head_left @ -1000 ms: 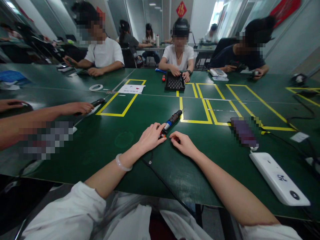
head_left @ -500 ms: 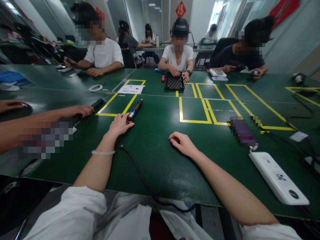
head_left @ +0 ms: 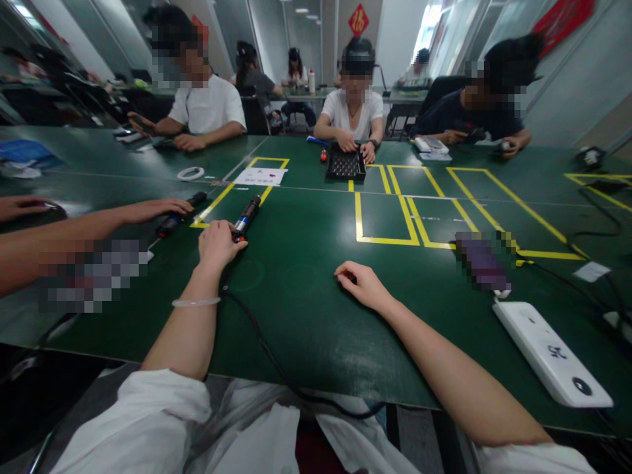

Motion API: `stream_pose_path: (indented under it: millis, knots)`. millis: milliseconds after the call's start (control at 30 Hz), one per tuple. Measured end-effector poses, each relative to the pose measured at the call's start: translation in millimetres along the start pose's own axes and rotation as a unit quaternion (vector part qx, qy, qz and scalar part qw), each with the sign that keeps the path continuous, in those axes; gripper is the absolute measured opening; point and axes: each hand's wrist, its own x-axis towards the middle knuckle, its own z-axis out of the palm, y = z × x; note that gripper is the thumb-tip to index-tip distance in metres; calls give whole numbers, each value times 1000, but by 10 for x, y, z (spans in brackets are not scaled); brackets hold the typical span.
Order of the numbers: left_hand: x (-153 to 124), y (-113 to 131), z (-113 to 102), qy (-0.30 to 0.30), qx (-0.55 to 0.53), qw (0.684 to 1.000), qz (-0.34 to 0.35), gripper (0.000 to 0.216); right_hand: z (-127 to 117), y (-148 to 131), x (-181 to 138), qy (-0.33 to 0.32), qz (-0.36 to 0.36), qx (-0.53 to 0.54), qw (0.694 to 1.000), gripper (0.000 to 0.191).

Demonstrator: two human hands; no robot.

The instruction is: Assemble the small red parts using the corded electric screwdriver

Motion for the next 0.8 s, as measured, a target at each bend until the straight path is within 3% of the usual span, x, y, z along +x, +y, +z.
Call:
stream_pose_path:
  millis: [133, 267, 400, 467, 567, 667, 800]
  knots:
    - [-24, 15, -71, -8, 3, 1000, 7, 34, -1, 2, 0, 0, -1, -2, 1000, 11]
    - [-65, 61, -153, 24, -19, 1000, 0, 33, 3, 0, 5, 0, 0, -4, 1000, 10]
    - [-161, 310, -180, 39, -170, 984, 39, 35, 13, 9, 7, 1, -1, -4, 1000, 11]
    - [-243, 522, -154, -13, -302, 947, 108, 34, 18, 15, 5, 0, -2, -3, 1000, 11]
    - [-418, 880, -100, -131, -452, 860, 198, 39, 21, 18, 2, -2, 2, 4, 1000, 11]
    - [-625, 1186, -79, -245, -505, 790, 246, 42, 24, 10, -4, -2, 9, 33, 999, 12]
    - [-836, 1411, -100, -321, -518, 742, 278, 45, 29, -15, -9, -15, 6, 90, 996, 25]
